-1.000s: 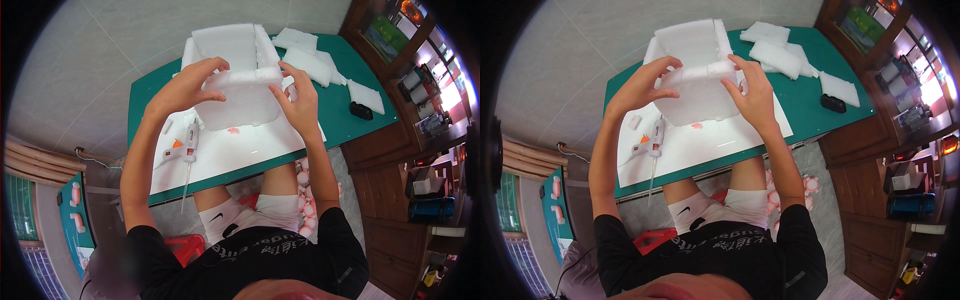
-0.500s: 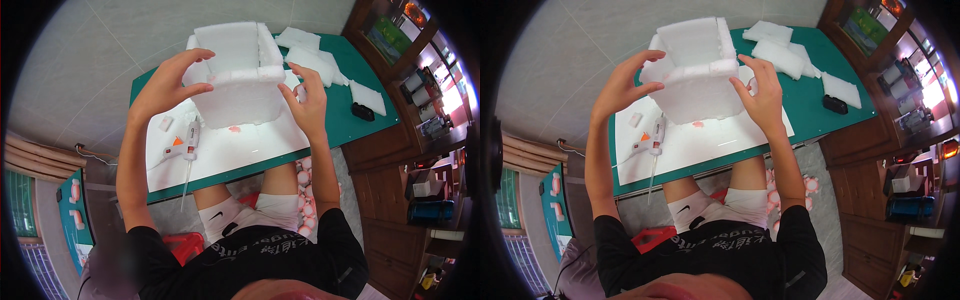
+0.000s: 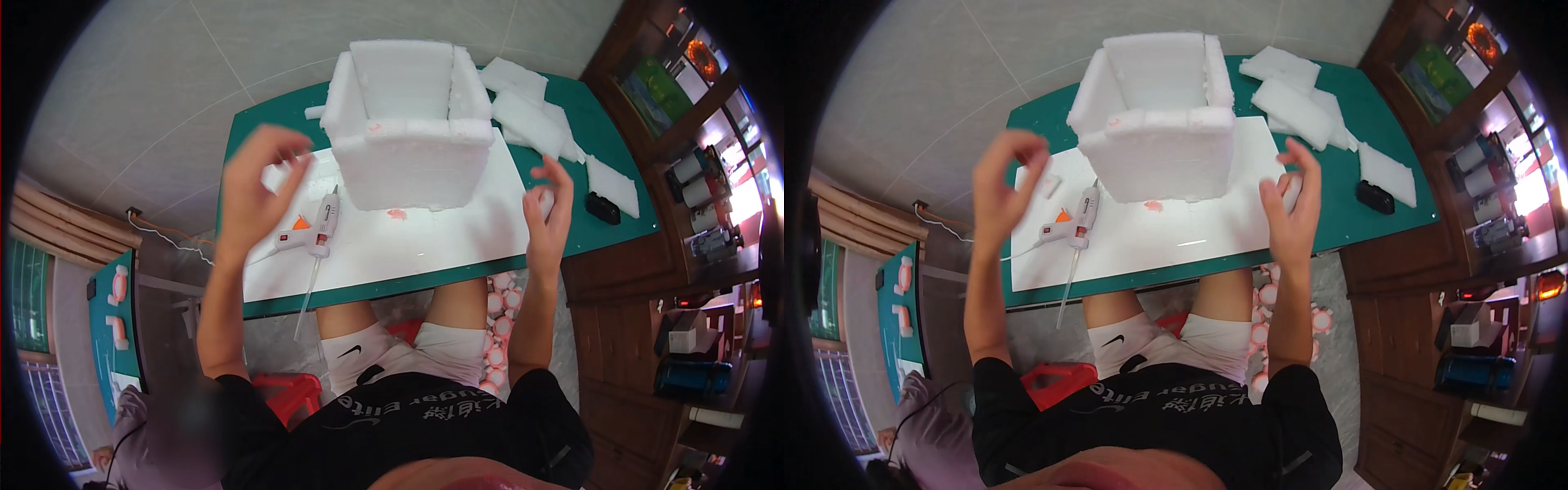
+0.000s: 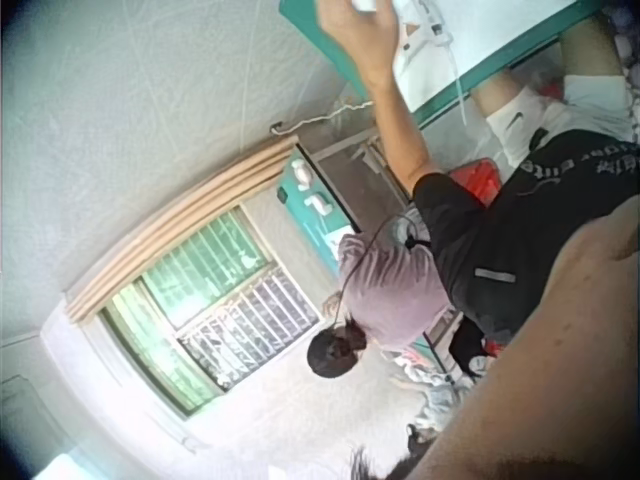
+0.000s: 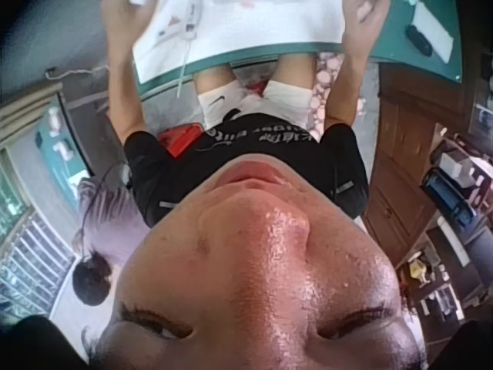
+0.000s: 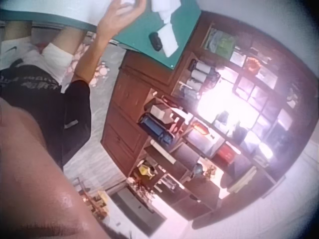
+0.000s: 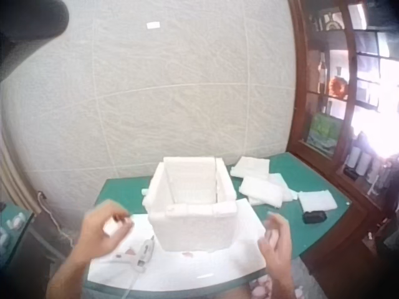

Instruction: The person is assembling a white foam box using a hot glue gun to attach foam panels together.

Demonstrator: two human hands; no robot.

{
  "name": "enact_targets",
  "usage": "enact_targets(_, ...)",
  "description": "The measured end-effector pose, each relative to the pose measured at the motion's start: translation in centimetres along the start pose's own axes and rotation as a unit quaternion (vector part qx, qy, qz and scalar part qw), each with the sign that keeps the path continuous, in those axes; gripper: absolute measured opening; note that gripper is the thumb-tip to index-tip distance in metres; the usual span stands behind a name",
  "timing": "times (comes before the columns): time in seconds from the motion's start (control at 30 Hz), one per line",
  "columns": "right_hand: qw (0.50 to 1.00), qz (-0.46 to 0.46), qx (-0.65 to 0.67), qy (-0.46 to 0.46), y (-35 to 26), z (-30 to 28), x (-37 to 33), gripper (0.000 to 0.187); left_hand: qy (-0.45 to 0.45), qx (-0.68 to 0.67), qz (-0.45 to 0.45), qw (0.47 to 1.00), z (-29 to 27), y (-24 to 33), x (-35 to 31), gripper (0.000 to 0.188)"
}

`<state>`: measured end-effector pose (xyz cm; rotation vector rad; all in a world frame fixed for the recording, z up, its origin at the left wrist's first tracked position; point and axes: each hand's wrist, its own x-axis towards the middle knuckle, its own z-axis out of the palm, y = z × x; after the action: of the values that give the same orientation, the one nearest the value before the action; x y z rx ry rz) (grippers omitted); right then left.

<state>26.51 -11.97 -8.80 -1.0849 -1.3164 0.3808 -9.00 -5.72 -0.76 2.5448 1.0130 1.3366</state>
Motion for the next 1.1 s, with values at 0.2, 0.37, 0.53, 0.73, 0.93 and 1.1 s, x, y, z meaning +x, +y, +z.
enact_targets(0.2, 0.936, 0.068, 0.313, -0.146, -4.6, 6.7, -7.7, 0.091, -0.201, -0.173, -0.005, 0.964, 8.5, 7.8, -5.6, 0.037)
enact_targets(0.37, 0.917, 0.069, 0.376, -0.114, -4.8, 7.6, -7.8, 0.092, -0.085, -0.165, 0.109, 0.977, 11.2, 7.4, -5.6, 0.035)
enact_targets(0.53, 0.961, 0.016, 0.235, -0.142, -3.6, 6.3, -6.7, 0.042, -0.102, -0.26, -0.052, 0.959, 9.2, 6.9, -4.7, 0.031)
enact_targets(0.73, 0.963, 0.077, 0.239, -0.1, -3.1, 7.2, -6.9, 0.041, -0.094, -0.135, 0.02, 0.986, 9.0, 7.0, -4.6, 0.041)
enact_targets(0.93, 0.952, 0.12, 0.261, -0.103, -3.8, 6.7, -5.9, 0.054, 0.046, 0.013, 0.041, 0.998, 4.5, 2.2, -1.2, 0.033)
enact_targets(1.1, 0.965, 0.101, 0.234, -0.06, -3.0, 5.3, -5.5, 0.05, 0.046, 0.024, -0.038, 0.998, 3.4, -2.1, 0.4, 0.021)
